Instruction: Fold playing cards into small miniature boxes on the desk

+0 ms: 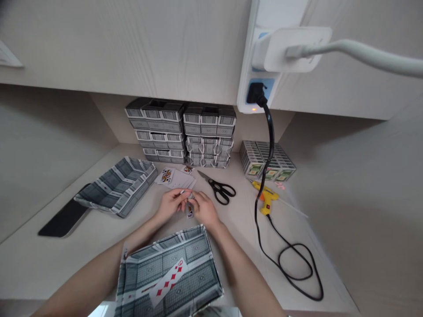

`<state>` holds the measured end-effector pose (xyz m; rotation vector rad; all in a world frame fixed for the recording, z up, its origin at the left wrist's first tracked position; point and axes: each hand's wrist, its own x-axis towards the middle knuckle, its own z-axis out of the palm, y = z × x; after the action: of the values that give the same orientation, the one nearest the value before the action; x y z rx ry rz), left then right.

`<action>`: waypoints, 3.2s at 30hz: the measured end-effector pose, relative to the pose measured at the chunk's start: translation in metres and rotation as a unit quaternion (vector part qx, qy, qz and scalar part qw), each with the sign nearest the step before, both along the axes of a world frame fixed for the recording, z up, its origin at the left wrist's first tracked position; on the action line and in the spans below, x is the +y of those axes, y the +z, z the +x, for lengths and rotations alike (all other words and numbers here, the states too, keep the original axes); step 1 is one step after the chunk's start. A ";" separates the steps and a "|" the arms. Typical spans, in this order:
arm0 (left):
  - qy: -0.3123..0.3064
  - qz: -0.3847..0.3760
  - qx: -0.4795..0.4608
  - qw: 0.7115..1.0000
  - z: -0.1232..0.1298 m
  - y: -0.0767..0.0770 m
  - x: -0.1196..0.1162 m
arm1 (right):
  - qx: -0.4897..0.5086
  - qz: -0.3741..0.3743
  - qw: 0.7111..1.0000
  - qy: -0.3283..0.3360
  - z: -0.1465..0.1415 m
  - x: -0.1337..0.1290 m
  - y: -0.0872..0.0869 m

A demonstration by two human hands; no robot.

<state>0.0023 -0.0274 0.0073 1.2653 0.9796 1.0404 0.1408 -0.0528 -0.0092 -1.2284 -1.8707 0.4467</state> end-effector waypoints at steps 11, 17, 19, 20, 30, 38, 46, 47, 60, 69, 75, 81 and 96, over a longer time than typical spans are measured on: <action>0.001 0.017 0.000 1.000 -0.001 -0.004 0.003 | 0.190 -0.145 0.971 0.015 -0.001 0.000 -0.001; 0.015 0.018 0.013 1.000 -0.001 -0.007 -0.001 | 0.335 -0.264 0.904 0.031 -0.007 0.001 -0.001; 0.029 0.037 0.041 0.998 -0.002 -0.008 -0.002 | 0.352 -0.281 0.892 0.046 -0.007 0.001 0.001; 0.038 0.057 0.063 0.996 -0.002 -0.009 -0.003 | 0.356 -0.286 0.888 0.051 -0.007 0.001 0.002; 0.029 0.238 0.230 0.943 -0.005 -0.006 0.001 | 0.329 -0.305 0.892 0.062 0.000 -0.001 0.006; 0.004 0.222 0.238 0.945 -0.004 -0.011 0.006 | 0.279 -0.273 0.919 0.059 -0.004 0.000 -0.007; -0.008 0.221 0.253 0.942 -0.002 -0.012 0.007 | 0.063 -0.111 0.990 0.061 0.001 -0.003 0.003; -0.009 0.215 0.248 0.944 -0.002 -0.012 0.007 | 0.046 -0.096 0.993 0.057 0.001 -0.003 0.004; -0.035 0.174 0.206 0.962 -0.002 -0.012 0.006 | 0.033 -0.083 0.995 0.044 -0.002 -0.003 0.004; -0.103 0.118 0.157 0.975 -0.006 -0.005 0.005 | 0.043 -0.096 0.992 0.076 -0.001 -0.002 0.010; -0.076 0.087 0.152 0.982 -0.005 -0.003 0.004 | 0.177 -0.216 0.956 0.091 -0.003 -0.001 0.004; -0.101 0.101 0.176 0.974 -0.005 -0.006 0.005 | 0.283 -0.319 0.898 0.111 -0.003 -0.002 0.005; -0.223 -0.052 -0.011 0.973 -0.001 0.001 0.004 | 0.348 -0.337 0.864 0.139 -0.006 -0.002 0.016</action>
<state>0.0008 -0.0236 0.0085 1.3064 0.6785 0.6435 0.1344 -0.0548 0.0067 -0.9922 -1.2645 1.5810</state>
